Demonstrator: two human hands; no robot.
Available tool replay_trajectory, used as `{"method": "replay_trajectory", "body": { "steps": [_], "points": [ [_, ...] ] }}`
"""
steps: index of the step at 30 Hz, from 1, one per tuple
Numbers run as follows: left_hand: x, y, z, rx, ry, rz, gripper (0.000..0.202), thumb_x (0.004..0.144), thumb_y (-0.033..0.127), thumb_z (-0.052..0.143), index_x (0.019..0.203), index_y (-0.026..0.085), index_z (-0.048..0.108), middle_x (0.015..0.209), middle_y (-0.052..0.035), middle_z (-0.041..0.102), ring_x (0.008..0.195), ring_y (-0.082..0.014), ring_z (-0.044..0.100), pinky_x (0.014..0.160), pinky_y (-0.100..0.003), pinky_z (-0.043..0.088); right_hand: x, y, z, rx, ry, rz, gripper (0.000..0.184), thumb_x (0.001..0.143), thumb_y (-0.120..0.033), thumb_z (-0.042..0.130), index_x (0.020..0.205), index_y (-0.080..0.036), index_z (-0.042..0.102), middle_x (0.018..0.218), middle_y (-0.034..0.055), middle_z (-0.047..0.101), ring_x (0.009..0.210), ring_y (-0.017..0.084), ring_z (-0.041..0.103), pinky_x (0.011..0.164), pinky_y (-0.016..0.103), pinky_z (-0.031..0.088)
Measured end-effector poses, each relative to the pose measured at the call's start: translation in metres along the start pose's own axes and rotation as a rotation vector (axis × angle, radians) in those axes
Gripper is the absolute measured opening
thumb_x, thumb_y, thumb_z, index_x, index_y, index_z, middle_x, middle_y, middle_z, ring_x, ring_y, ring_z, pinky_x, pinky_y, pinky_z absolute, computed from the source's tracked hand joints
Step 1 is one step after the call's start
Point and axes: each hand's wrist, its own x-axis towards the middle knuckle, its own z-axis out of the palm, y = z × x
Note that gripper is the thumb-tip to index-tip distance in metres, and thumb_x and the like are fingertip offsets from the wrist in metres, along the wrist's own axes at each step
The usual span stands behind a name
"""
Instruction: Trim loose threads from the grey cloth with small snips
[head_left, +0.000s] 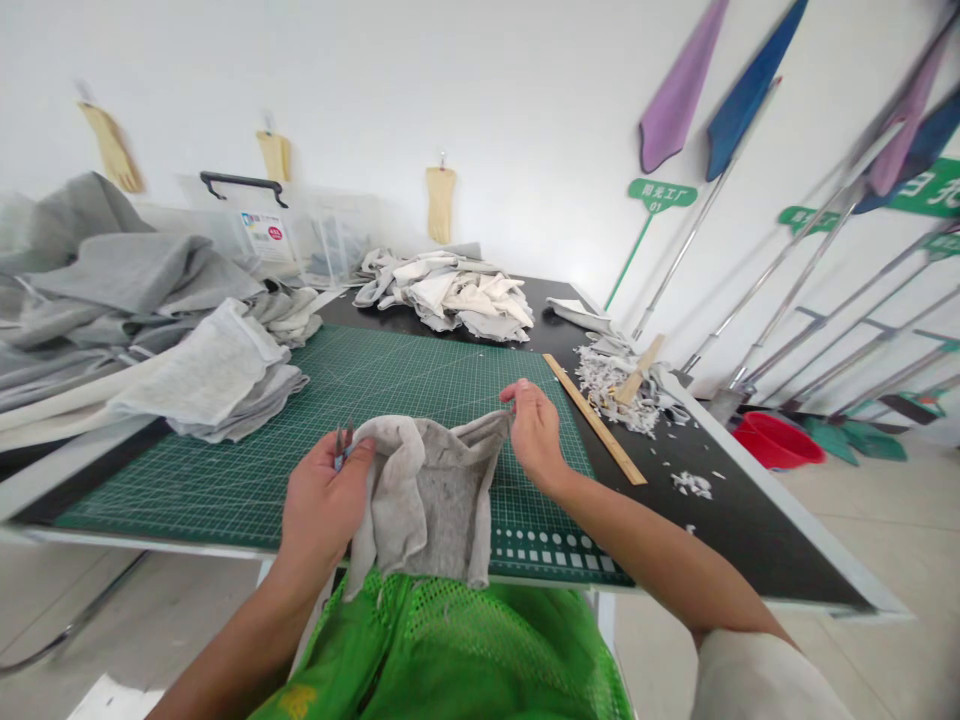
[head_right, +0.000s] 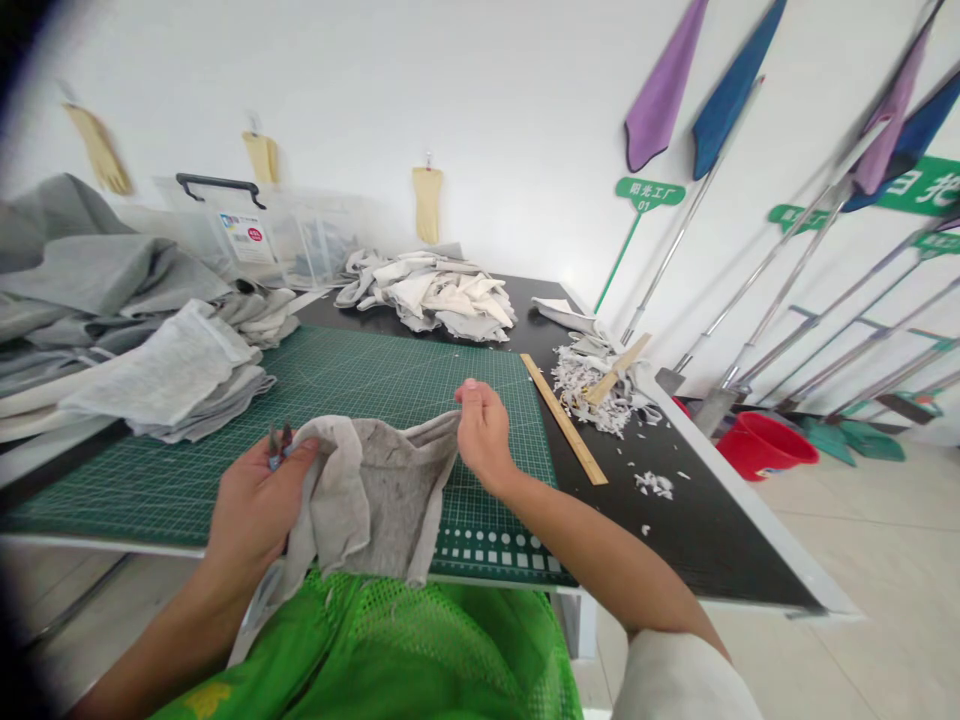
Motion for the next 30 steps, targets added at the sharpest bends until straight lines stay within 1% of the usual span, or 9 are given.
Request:
{"method": "replay_trajectory", "body": {
  "steps": [2, 5, 8, 10, 13, 16, 24, 27, 30],
  "points": [
    [-0.001, 0.0, 0.001, -0.034, 0.004, -0.03, 0.029, 0.079, 0.044, 0.054, 0.089, 0.018, 0.061, 0.074, -0.0001, 0.063, 0.067, -0.0147, 0.056, 0.059, -0.023, 0.043, -0.007, -0.008, -0.003, -0.173, -0.023, -0.183, 0.031, 0.087, -0.042, 0.039, 0.071, -0.02, 0.053, 0.075, 0.0033, 0.056, 0.075, 0.017, 0.049, 0.072, 0.029, 0.036],
    [-0.005, 0.005, 0.003, -0.074, -0.035, -0.033, 0.027, 0.079, 0.043, 0.055, 0.086, 0.018, 0.06, 0.073, 0.0003, 0.062, 0.066, -0.0142, 0.055, 0.06, -0.023, 0.043, -0.024, -0.019, -0.004, -0.324, -0.298, -0.355, 0.031, 0.087, -0.041, 0.042, 0.067, -0.02, 0.052, 0.068, 0.0023, 0.055, 0.072, 0.016, 0.048, 0.07, 0.029, 0.035],
    [-0.013, 0.013, 0.006, -0.087, -0.098, -0.006, 0.023, 0.08, 0.041, 0.054, 0.083, 0.018, 0.058, 0.072, 0.0016, 0.061, 0.065, -0.013, 0.054, 0.06, -0.022, 0.043, -0.041, -0.024, 0.0, -0.432, -0.561, -0.382, 0.034, 0.082, -0.051, 0.049, 0.073, -0.02, 0.056, 0.07, 0.0034, 0.058, 0.069, 0.017, 0.05, 0.063, 0.028, 0.035],
    [-0.018, 0.019, 0.008, -0.091, -0.142, 0.018, 0.021, 0.081, 0.04, 0.053, 0.081, 0.019, 0.056, 0.071, 0.0022, 0.06, 0.064, -0.0124, 0.053, 0.06, -0.022, 0.043, -0.047, -0.026, 0.003, -0.447, -0.625, -0.366, 0.037, 0.076, -0.055, 0.054, 0.085, -0.019, 0.059, 0.077, 0.0053, 0.061, 0.072, 0.019, 0.052, 0.063, 0.029, 0.036],
    [-0.024, 0.024, 0.01, -0.081, -0.229, 0.058, 0.019, 0.083, 0.037, 0.05, 0.079, 0.019, 0.054, 0.07, 0.0028, 0.059, 0.063, -0.0117, 0.052, 0.058, -0.02, 0.041, -0.049, -0.025, 0.006, -0.372, -0.63, -0.336, 0.029, 0.077, -0.044, 0.056, 0.092, -0.02, 0.058, 0.084, 0.0055, 0.062, 0.077, 0.02, 0.054, 0.065, 0.029, 0.037],
    [-0.023, 0.025, 0.009, -0.006, -0.265, 0.111, 0.017, 0.084, 0.035, 0.048, 0.08, 0.02, 0.054, 0.067, 0.0037, 0.056, 0.063, -0.0114, 0.05, 0.058, -0.02, 0.04, -0.044, -0.022, 0.006, -0.268, -0.616, -0.264, 0.009, 0.08, -0.026, 0.049, 0.077, -0.02, 0.055, 0.073, 0.0015, 0.058, 0.067, 0.016, 0.051, 0.059, 0.026, 0.034],
    [-0.005, 0.027, -0.006, 0.195, -0.058, 0.147, 0.015, 0.082, 0.035, 0.051, 0.082, 0.021, 0.056, 0.066, 0.0047, 0.055, 0.059, -0.011, 0.047, 0.056, -0.02, 0.037, -0.026, -0.019, 0.008, -0.024, -0.404, 0.112, 0.012, 0.069, -0.012, 0.041, 0.062, -0.019, 0.048, 0.057, -0.004, 0.044, 0.055, 0.011, 0.039, 0.051, 0.022, 0.029],
    [-0.006, 0.03, -0.007, 0.207, -0.045, 0.171, 0.015, 0.082, 0.035, 0.051, 0.084, 0.021, 0.056, 0.066, 0.0049, 0.056, 0.059, -0.0111, 0.048, 0.056, -0.02, 0.037, -0.025, -0.023, 0.007, 0.048, -0.406, 0.166, 0.01, 0.067, -0.012, 0.041, 0.061, -0.019, 0.046, 0.055, -0.0052, 0.039, 0.053, 0.01, 0.035, 0.049, 0.021, 0.027],
    [-0.008, 0.031, -0.006, 0.231, -0.02, 0.19, 0.014, 0.082, 0.034, 0.052, 0.084, 0.022, 0.057, 0.065, 0.0054, 0.057, 0.057, -0.0107, 0.048, 0.055, -0.02, 0.037, -0.026, -0.027, 0.006, 0.045, -0.442, 0.147, 0.01, 0.067, -0.012, 0.041, 0.059, -0.018, 0.045, 0.054, -0.0054, 0.038, 0.052, 0.009, 0.034, 0.048, 0.02, 0.027]
  ]
}}
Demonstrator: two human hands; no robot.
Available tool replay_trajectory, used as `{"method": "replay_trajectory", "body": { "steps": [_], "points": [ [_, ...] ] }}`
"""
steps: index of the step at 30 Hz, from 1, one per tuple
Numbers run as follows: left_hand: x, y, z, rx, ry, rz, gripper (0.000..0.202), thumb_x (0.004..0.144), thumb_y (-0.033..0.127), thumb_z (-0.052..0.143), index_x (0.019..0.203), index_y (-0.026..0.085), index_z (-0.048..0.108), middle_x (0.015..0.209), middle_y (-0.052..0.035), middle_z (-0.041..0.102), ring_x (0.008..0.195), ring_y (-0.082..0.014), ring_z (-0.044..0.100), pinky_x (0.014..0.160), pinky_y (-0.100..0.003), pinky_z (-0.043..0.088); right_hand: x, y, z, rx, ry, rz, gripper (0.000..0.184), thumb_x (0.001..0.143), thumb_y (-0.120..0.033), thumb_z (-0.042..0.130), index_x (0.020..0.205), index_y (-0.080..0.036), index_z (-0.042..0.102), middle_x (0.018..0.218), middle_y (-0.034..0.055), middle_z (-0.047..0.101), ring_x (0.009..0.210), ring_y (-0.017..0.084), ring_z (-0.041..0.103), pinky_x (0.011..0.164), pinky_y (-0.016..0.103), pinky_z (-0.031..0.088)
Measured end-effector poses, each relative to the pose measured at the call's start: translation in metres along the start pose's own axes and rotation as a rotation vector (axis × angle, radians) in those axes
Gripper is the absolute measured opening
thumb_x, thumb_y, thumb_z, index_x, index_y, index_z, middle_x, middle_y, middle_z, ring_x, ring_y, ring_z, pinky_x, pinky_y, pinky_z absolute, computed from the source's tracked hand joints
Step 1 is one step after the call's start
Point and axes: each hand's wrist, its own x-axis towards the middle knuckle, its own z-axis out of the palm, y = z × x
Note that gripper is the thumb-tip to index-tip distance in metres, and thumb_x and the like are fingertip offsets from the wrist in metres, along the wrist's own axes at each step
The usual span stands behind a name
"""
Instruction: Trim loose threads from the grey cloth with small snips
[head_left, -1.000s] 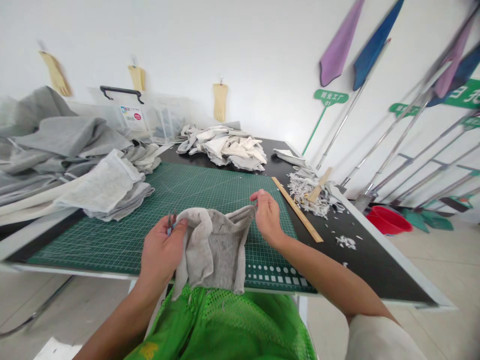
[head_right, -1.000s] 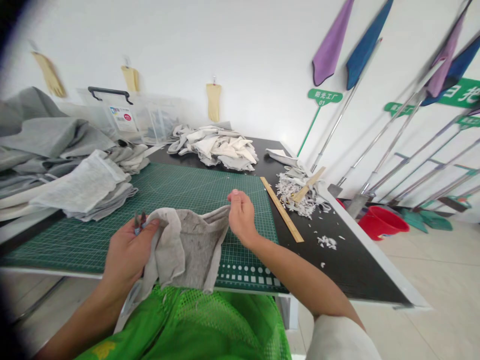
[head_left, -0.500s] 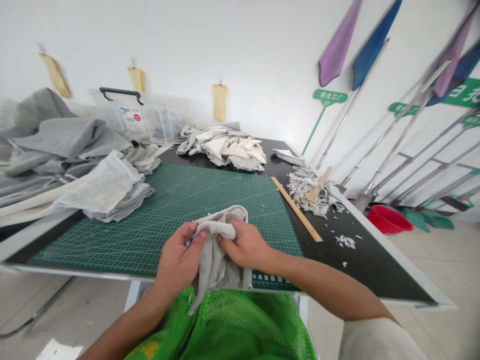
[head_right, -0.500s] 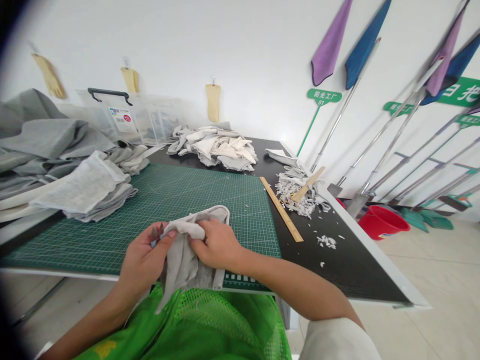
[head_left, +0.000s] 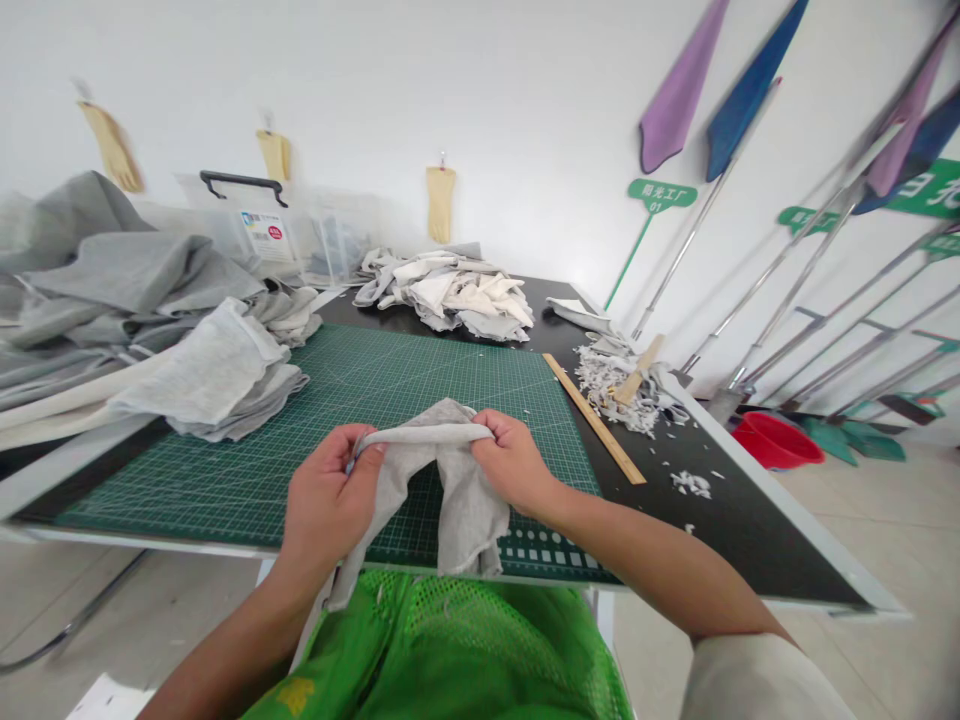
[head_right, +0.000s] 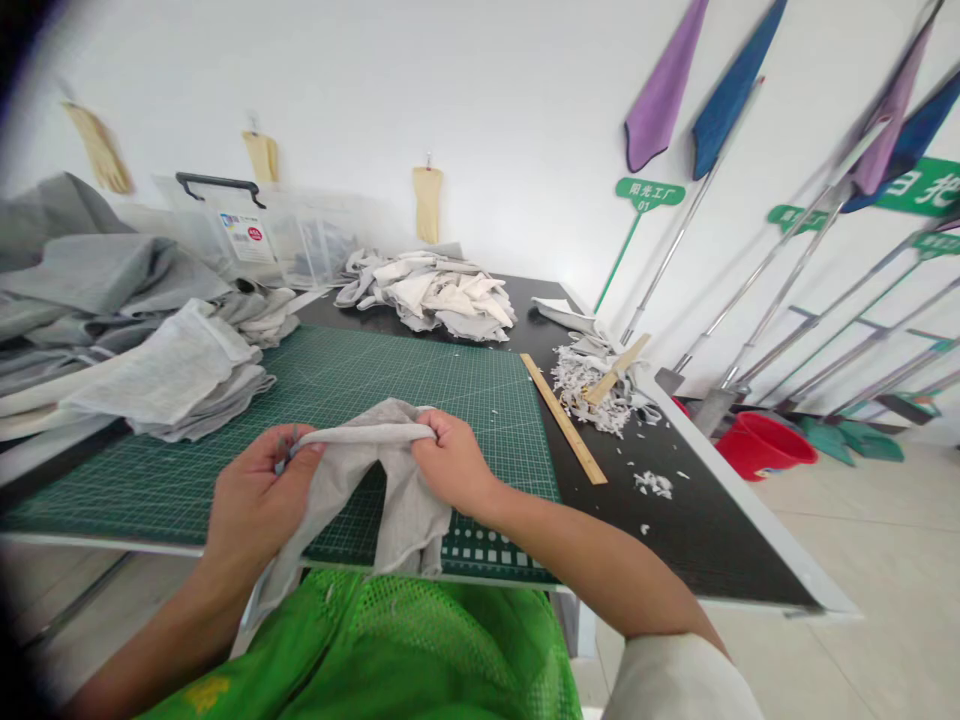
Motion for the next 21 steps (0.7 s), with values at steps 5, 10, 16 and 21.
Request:
{"method": "replay_trajectory", "body": {
  "steps": [5, 10, 16, 21],
  "points": [
    [0.0, 0.001, 0.0, 0.035, 0.053, 0.047, 0.016, 0.081, 0.035, 0.052, 0.085, 0.021, 0.058, 0.066, 0.0052, 0.059, 0.058, -0.0113, 0.051, 0.056, -0.02, 0.038, -0.001, -0.004, -0.003, -0.088, -0.125, -0.011, 0.012, 0.071, -0.015, 0.043, 0.06, -0.017, 0.046, 0.058, -0.004, 0.042, 0.055, 0.008, 0.038, 0.048, 0.019, 0.028],
    [0.002, 0.001, 0.001, 0.078, 0.046, 0.056, 0.017, 0.083, 0.035, 0.049, 0.085, 0.021, 0.058, 0.069, 0.0041, 0.061, 0.061, -0.0127, 0.055, 0.059, -0.021, 0.04, -0.004, -0.004, -0.003, -0.163, -0.418, -0.017, 0.019, 0.069, -0.033, 0.062, 0.072, -0.016, 0.055, 0.063, -0.0037, 0.049, 0.058, 0.009, 0.042, 0.049, 0.019, 0.031],
    [0.0, -0.002, 0.003, 0.12, -0.045, 0.082, 0.019, 0.084, 0.037, 0.048, 0.089, 0.022, 0.058, 0.073, 0.0035, 0.063, 0.066, -0.0137, 0.057, 0.062, -0.023, 0.04, -0.006, 0.004, 0.0, -0.141, -0.359, -0.006, 0.014, 0.074, -0.023, 0.051, 0.062, -0.016, 0.05, 0.058, -0.0037, 0.045, 0.055, 0.009, 0.041, 0.049, 0.019, 0.031],
    [-0.003, 0.0, 0.004, 0.092, -0.067, 0.098, 0.018, 0.085, 0.037, 0.048, 0.089, 0.023, 0.058, 0.07, 0.0045, 0.061, 0.064, -0.0123, 0.056, 0.059, -0.022, 0.039, -0.003, 0.01, 0.004, -0.017, -0.198, -0.039, 0.005, 0.066, -0.014, 0.047, 0.07, -0.017, 0.047, 0.063, -0.0045, 0.044, 0.056, 0.008, 0.039, 0.049, 0.019, 0.03]
  ]
}}
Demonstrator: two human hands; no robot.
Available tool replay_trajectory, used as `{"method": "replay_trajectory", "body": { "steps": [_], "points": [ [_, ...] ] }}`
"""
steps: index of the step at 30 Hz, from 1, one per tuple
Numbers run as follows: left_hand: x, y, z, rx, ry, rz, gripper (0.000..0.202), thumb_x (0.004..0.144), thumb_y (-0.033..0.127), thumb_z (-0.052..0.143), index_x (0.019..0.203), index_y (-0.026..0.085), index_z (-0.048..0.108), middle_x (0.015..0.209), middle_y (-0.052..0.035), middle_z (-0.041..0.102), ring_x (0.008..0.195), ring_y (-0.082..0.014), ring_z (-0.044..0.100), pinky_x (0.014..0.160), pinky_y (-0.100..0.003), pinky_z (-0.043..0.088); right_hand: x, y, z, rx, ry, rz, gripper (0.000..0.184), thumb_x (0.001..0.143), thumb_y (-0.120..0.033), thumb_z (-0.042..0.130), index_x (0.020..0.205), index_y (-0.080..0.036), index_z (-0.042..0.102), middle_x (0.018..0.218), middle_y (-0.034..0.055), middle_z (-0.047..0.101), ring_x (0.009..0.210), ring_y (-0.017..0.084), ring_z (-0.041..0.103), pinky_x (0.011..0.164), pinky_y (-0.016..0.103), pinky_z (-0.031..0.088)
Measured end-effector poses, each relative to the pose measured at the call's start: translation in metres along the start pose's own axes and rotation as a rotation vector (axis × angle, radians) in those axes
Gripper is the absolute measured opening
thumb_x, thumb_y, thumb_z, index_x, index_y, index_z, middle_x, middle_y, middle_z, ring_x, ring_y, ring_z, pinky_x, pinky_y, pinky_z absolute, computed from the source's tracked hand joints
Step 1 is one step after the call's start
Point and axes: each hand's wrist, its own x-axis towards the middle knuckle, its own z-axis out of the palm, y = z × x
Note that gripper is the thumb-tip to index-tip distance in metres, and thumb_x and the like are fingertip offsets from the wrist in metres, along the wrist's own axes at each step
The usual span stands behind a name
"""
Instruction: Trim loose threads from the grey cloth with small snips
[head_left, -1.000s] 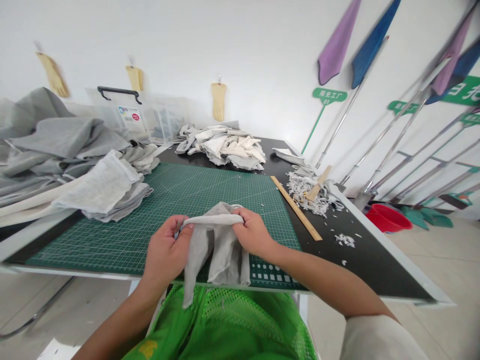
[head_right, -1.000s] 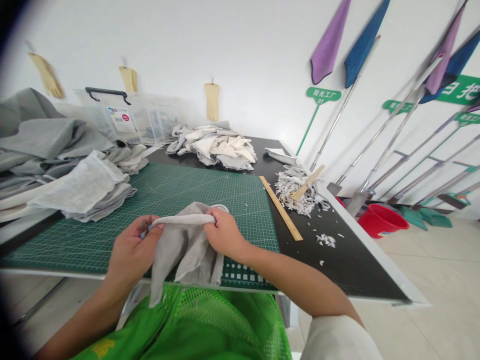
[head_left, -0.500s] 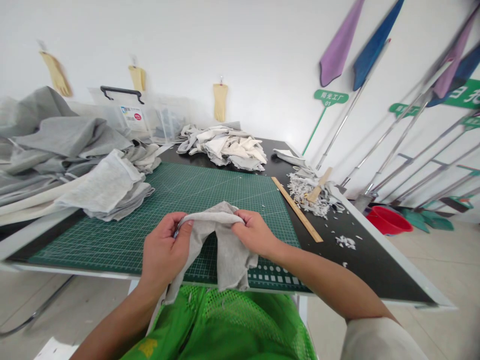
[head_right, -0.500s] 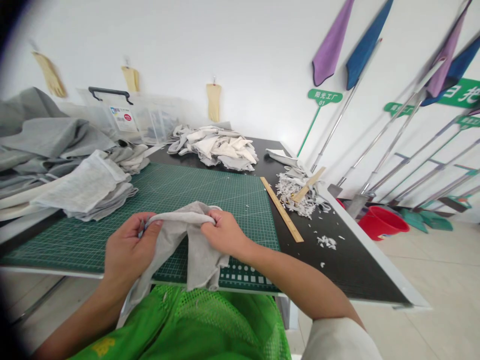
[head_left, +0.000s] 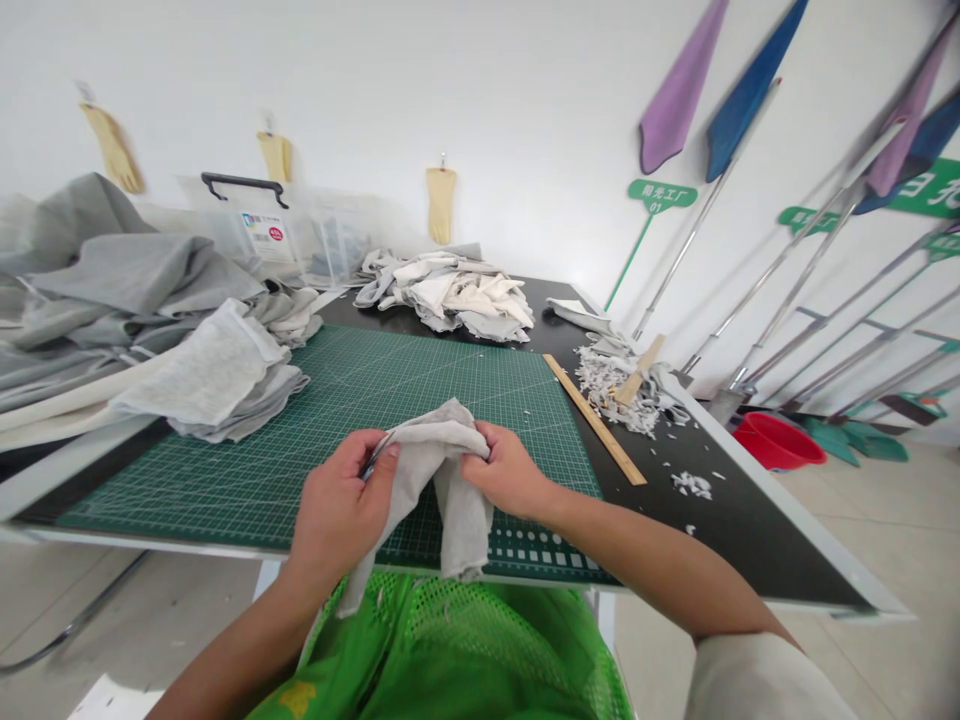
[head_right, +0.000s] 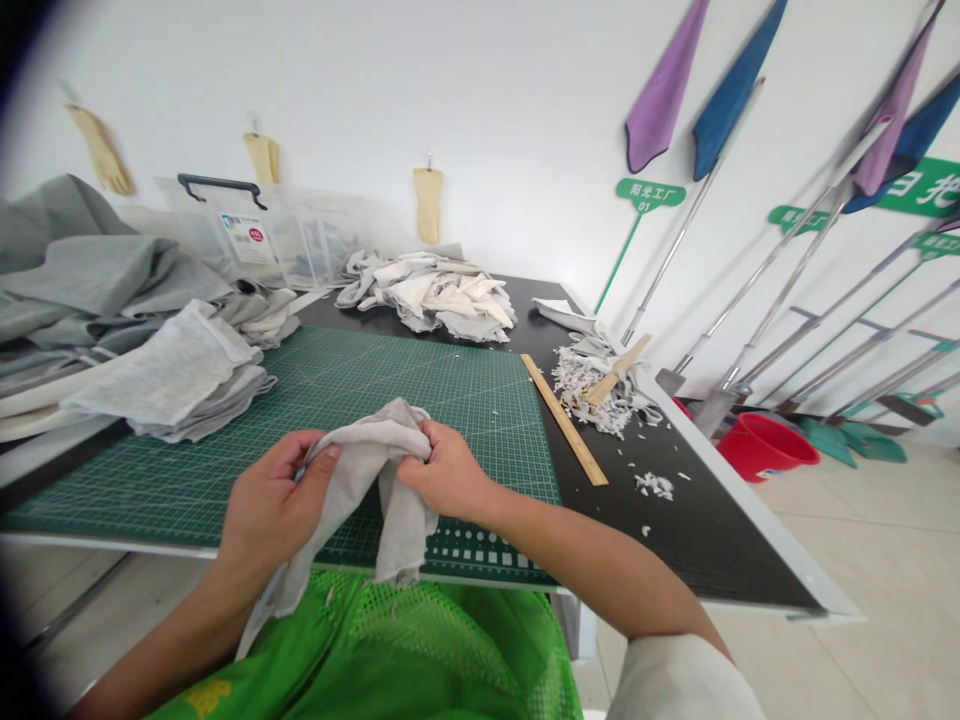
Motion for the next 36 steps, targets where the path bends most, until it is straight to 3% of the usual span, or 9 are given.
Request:
{"method": "replay_trajectory", "body": {
  "steps": [5, 11, 13, 18, 21, 26, 29, 33, 36],
  "points": [
    [-0.003, 0.003, 0.0, -0.014, -0.017, 0.017, 0.018, 0.084, 0.038, 0.049, 0.089, 0.023, 0.058, 0.069, 0.0046, 0.062, 0.062, -0.0122, 0.056, 0.058, -0.022, 0.04, -0.002, -0.002, 0.002, 0.152, 0.079, -0.024, 0.013, 0.061, -0.01, 0.045, 0.07, -0.019, 0.041, 0.063, -0.0063, 0.041, 0.058, 0.009, 0.038, 0.052, 0.019, 0.031],
    [-0.002, 0.005, 0.006, 0.161, 0.005, 0.05, 0.019, 0.083, 0.038, 0.05, 0.094, 0.024, 0.057, 0.07, 0.0042, 0.065, 0.06, -0.0145, 0.06, 0.057, -0.024, 0.039, -0.002, -0.004, 0.003, 0.221, 0.037, 0.023, 0.016, 0.062, -0.01, 0.042, 0.074, -0.018, 0.049, 0.067, -0.0046, 0.044, 0.062, 0.01, 0.041, 0.055, 0.02, 0.033],
    [-0.002, 0.005, 0.011, 0.283, 0.076, 0.047, 0.025, 0.08, 0.038, 0.053, 0.101, 0.023, 0.055, 0.075, 0.0019, 0.067, 0.064, -0.0172, 0.062, 0.056, -0.025, 0.039, -0.002, -0.002, 0.004, 0.285, 0.042, 0.081, 0.014, 0.063, -0.011, 0.043, 0.073, -0.018, 0.05, 0.066, -0.0045, 0.043, 0.06, 0.01, 0.04, 0.054, 0.02, 0.032],
    [-0.005, 0.004, 0.019, 0.481, 0.406, 0.169, 0.038, 0.074, 0.04, 0.06, 0.104, 0.017, 0.055, 0.085, -0.0053, 0.067, 0.069, -0.0207, 0.063, 0.055, -0.027, 0.039, -0.001, -0.002, 0.004, 0.402, 0.049, 0.167, 0.007, 0.063, -0.014, 0.046, 0.068, -0.018, 0.048, 0.062, -0.0048, 0.043, 0.057, 0.01, 0.038, 0.053, 0.021, 0.031],
    [-0.01, 0.005, 0.013, 0.397, 0.44, 0.31, 0.033, 0.072, 0.037, 0.063, 0.097, 0.016, 0.056, 0.077, -0.0035, 0.064, 0.062, -0.0169, 0.06, 0.055, -0.026, 0.04, -0.001, -0.004, 0.004, 0.396, 0.044, 0.193, 0.002, 0.066, -0.017, 0.047, 0.067, -0.018, 0.047, 0.063, -0.0043, 0.044, 0.059, 0.01, 0.039, 0.056, 0.021, 0.033],
    [-0.019, 0.01, 0.007, 0.207, 0.145, 0.502, 0.03, 0.072, 0.042, 0.064, 0.088, 0.019, 0.056, 0.072, -0.0007, 0.063, 0.061, -0.0136, 0.059, 0.058, -0.023, 0.042, -0.003, -0.01, 0.005, 0.368, 0.049, 0.186, 0.005, 0.068, -0.018, 0.047, 0.068, -0.018, 0.051, 0.065, -0.0037, 0.047, 0.062, 0.011, 0.041, 0.059, 0.021, 0.034],
    [-0.019, 0.011, 0.012, 0.255, -0.033, 0.455, 0.032, 0.074, 0.046, 0.06, 0.093, 0.02, 0.058, 0.079, -0.0026, 0.066, 0.069, -0.0173, 0.061, 0.061, -0.027, 0.043, -0.005, -0.013, 0.005, 0.36, 0.024, 0.177, 0.005, 0.067, -0.018, 0.046, 0.068, -0.018, 0.051, 0.066, -0.0032, 0.047, 0.064, 0.012, 0.042, 0.06, 0.021, 0.035],
    [-0.015, 0.009, 0.013, 0.105, -0.225, 0.462, 0.015, 0.082, 0.027, 0.05, 0.092, 0.022, 0.06, 0.081, -0.0018, 0.065, 0.072, -0.0157, 0.059, 0.066, -0.026, 0.042, -0.005, -0.014, 0.004, 0.312, -0.003, 0.17, 0.006, 0.068, -0.018, 0.045, 0.069, -0.018, 0.051, 0.064, -0.0029, 0.044, 0.062, 0.012, 0.041, 0.059, 0.021, 0.035],
    [-0.012, 0.009, 0.006, -0.005, -0.312, 0.396, 0.013, 0.083, 0.023, 0.047, 0.086, 0.021, 0.06, 0.073, -0.0003, 0.061, 0.066, -0.0141, 0.055, 0.063, -0.026, 0.039, -0.004, -0.012, 0.003, 0.292, -0.027, 0.161, 0.006, 0.068, -0.017, 0.044, 0.069, -0.018, 0.05, 0.064, -0.003, 0.044, 0.062, 0.011, 0.04, 0.057, 0.021, 0.034]
  ]
}}
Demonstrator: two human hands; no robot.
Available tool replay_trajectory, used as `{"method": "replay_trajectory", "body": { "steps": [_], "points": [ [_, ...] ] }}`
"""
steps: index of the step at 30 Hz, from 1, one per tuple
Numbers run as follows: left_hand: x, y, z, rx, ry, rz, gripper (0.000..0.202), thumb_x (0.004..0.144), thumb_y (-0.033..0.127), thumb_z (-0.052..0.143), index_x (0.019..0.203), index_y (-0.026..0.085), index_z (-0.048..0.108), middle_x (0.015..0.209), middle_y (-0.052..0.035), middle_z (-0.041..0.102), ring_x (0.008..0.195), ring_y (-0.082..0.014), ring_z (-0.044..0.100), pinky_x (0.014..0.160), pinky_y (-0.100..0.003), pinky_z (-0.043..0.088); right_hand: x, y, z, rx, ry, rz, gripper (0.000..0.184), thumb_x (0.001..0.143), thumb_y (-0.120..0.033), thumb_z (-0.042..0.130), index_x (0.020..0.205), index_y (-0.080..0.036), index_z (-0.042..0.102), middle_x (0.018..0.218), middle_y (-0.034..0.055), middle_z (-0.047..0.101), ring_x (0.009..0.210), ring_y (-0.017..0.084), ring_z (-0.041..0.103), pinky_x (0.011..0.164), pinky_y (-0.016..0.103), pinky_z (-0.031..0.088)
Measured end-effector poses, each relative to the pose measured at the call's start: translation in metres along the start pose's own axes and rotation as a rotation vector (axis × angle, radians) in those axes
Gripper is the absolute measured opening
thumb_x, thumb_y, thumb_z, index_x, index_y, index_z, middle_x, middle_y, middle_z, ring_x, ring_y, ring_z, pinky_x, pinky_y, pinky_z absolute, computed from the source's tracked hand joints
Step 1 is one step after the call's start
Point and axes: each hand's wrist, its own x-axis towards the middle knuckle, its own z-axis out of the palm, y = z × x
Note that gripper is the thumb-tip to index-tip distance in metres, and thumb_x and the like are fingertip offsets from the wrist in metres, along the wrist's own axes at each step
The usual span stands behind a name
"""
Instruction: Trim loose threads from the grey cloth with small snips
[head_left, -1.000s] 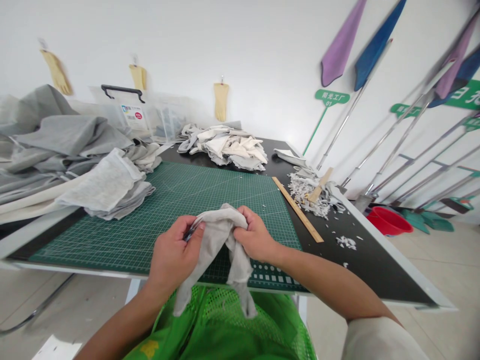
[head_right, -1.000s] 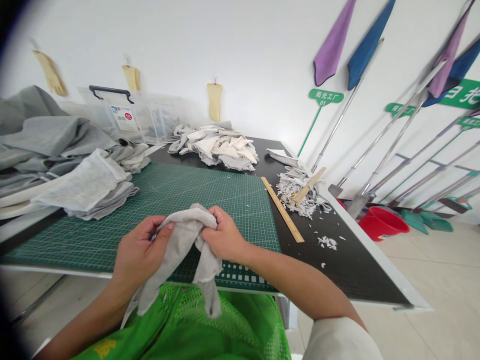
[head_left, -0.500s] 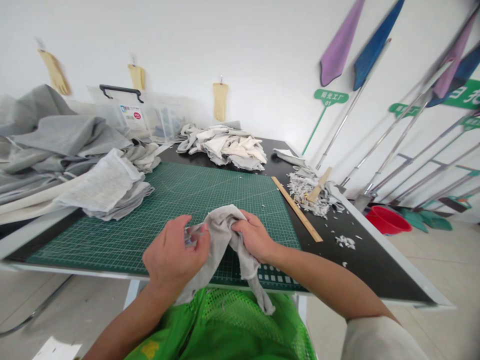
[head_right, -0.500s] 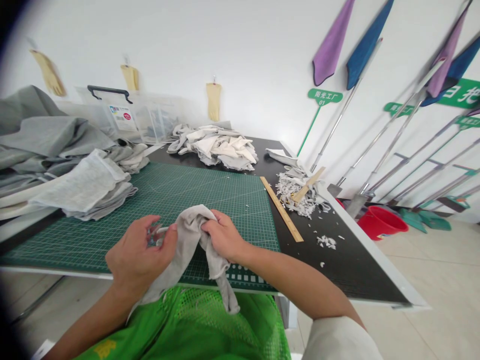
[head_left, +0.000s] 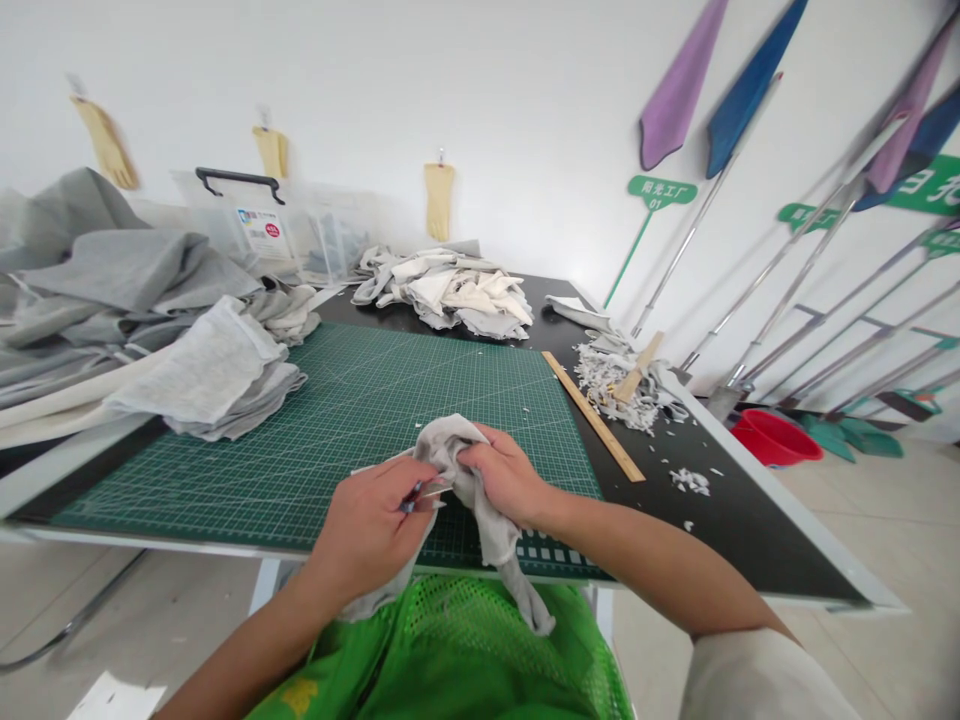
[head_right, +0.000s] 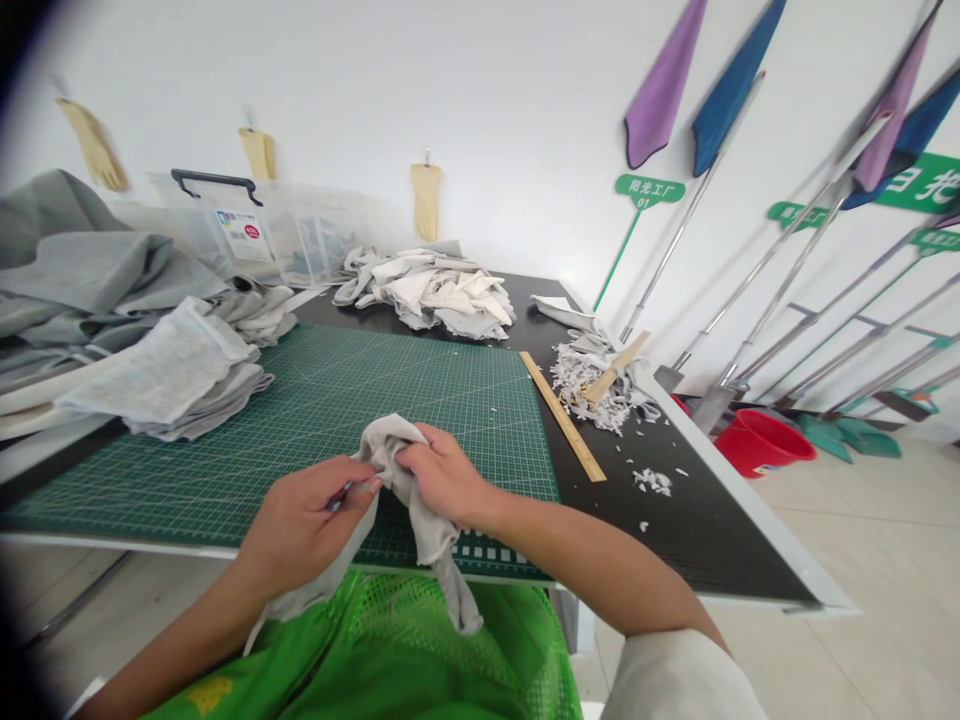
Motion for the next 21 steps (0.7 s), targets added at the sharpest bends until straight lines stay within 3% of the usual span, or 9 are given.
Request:
{"method": "replay_trajectory", "body": {
  "steps": [5, 12, 16, 21],
  "points": [
    [0.003, 0.0, -0.01, -0.252, -0.088, -0.102, 0.019, 0.084, 0.028, 0.047, 0.071, 0.019, 0.059, 0.061, 0.0015, 0.053, 0.058, -0.0128, 0.048, 0.057, -0.025, 0.035, 0.002, 0.002, -0.001, -0.115, -0.047, 0.032, 0.006, 0.068, -0.018, 0.048, 0.073, -0.017, 0.051, 0.069, -0.0028, 0.048, 0.065, 0.011, 0.043, 0.057, 0.021, 0.033],
    [0.005, -0.008, -0.009, -0.737, -0.113, -0.357, 0.024, 0.08, 0.035, 0.055, 0.062, 0.018, 0.055, 0.056, 0.0021, 0.044, 0.053, -0.0113, 0.04, 0.052, -0.025, 0.033, -0.002, -0.006, -0.005, -0.15, -0.086, -0.065, 0.032, 0.069, -0.013, 0.05, 0.1, -0.02, 0.049, 0.09, -0.0013, 0.054, 0.084, 0.014, 0.048, 0.072, 0.025, 0.038],
    [0.005, -0.012, -0.009, -0.773, -0.111, -0.375, 0.023, 0.079, 0.036, 0.057, 0.064, 0.019, 0.056, 0.058, 0.0019, 0.045, 0.054, -0.0109, 0.04, 0.052, -0.024, 0.034, -0.002, -0.009, -0.007, -0.154, -0.092, -0.161, 0.032, 0.07, -0.009, 0.048, 0.1, -0.02, 0.05, 0.092, -0.0013, 0.052, 0.087, 0.013, 0.047, 0.076, 0.025, 0.038],
    [0.005, -0.014, -0.007, -0.8, -0.085, -0.389, 0.023, 0.079, 0.036, 0.057, 0.066, 0.017, 0.054, 0.058, 0.0026, 0.043, 0.053, -0.0093, 0.037, 0.05, -0.022, 0.032, -0.004, -0.01, -0.006, -0.191, -0.201, -0.167, 0.038, 0.068, -0.013, 0.057, 0.105, -0.019, 0.048, 0.088, -0.0013, 0.053, 0.075, 0.011, 0.048, 0.067, 0.023, 0.04]
  ]
}}
